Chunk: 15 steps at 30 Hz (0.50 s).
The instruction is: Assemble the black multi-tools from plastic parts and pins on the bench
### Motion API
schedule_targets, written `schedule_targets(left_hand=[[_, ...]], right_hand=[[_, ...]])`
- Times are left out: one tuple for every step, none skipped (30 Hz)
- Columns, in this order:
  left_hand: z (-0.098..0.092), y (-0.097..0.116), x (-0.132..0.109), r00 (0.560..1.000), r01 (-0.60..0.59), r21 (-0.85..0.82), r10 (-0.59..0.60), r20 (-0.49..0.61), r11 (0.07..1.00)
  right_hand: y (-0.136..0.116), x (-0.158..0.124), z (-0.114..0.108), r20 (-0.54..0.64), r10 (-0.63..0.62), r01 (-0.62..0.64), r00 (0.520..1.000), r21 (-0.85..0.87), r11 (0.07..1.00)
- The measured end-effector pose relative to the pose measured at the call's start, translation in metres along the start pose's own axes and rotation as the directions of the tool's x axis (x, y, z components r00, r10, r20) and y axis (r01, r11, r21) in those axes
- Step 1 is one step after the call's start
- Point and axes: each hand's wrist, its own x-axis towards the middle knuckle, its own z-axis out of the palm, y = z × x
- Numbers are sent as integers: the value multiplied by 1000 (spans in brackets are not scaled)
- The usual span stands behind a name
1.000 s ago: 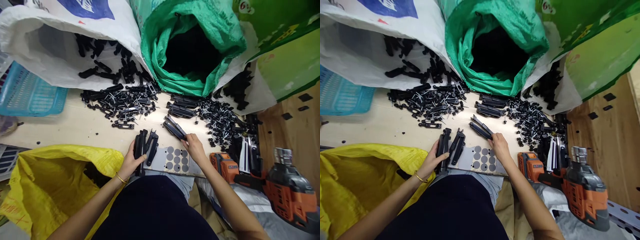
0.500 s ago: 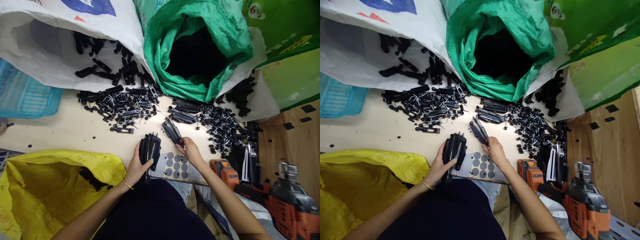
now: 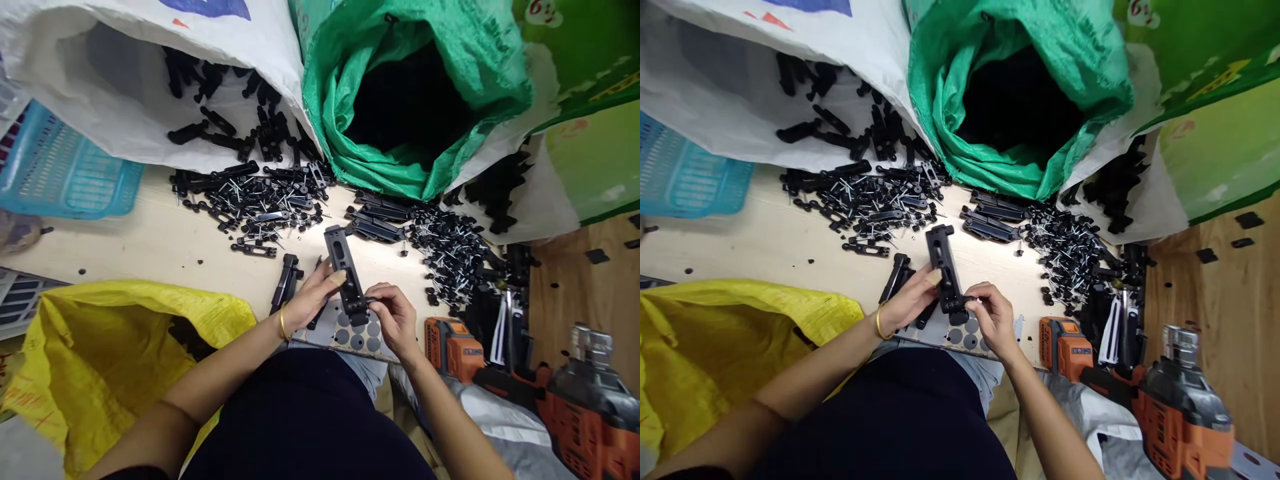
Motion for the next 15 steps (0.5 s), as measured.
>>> schedule_targets(left_hand=[[8, 0, 3, 999, 34, -74, -32, 24, 997], [15, 0, 4, 999, 30, -107, -29, 14, 994], [21, 1, 5, 1000, 2, -110, -4, -21, 994], [25, 1, 4, 997, -39, -97, 32, -65, 995], [29, 1, 3, 992, -80, -66, 73, -100, 995], [30, 1, 1, 987, -112, -25, 108, -115, 993], [31, 1, 0, 983, -137, 22, 138, -118, 990], [30, 1, -1, 978, -163, 77, 172, -117, 984], [28, 0, -1, 971, -193, 145, 210, -112, 971], [25, -1, -1, 963, -223, 226, 250, -99, 948], [22, -3, 0, 955, -252, 318, 287, -69, 914], [18, -5, 2, 949, -277, 411, 314, -22, 868], [14, -7, 3, 946, -295, 494, 322, 32, 818], [10, -10, 5, 948, -298, 552, 309, 76, 779], [7, -13, 6, 953, -288, 575, 286, 96, 766]], right_hand=[[-3, -1, 2, 19, -19, 19, 1000, 12, 1000], [-5, -1, 2, 47, -40, 41, 998, -11, 999], [-6, 0, 2, 76, -67, 72, 995, -62, 995], [-7, 1, 0, 105, -99, 112, 990, -127, 986], [-7, 1, -1, 135, -131, 155, 982, -187, 970], [-7, 2, -2, 167, -150, 186, 974, -229, 955], [-7, 2, -2, 196, -147, 193, 969, -244, 950], [-7, 2, 0, 212, -118, 166, 970, -230, 959], [-7, 1, 3, 219, -52, 94, 974, -187, 978], [-5, -2, 9, 218, 55, -30, 974, -118, 993], [-4, -4, 15, 228, 201, -201, 953, -22, 979], [-2, -7, 22, 265, 352, -384, 898, 79, 920], [0, -10, 28, 329, 473, -542, 818, 163, 824], [2, -12, 32, 409, 551, -663, 728, 214, 717], [3, -13, 34, 478, 589, -740, 652, 230, 632]])
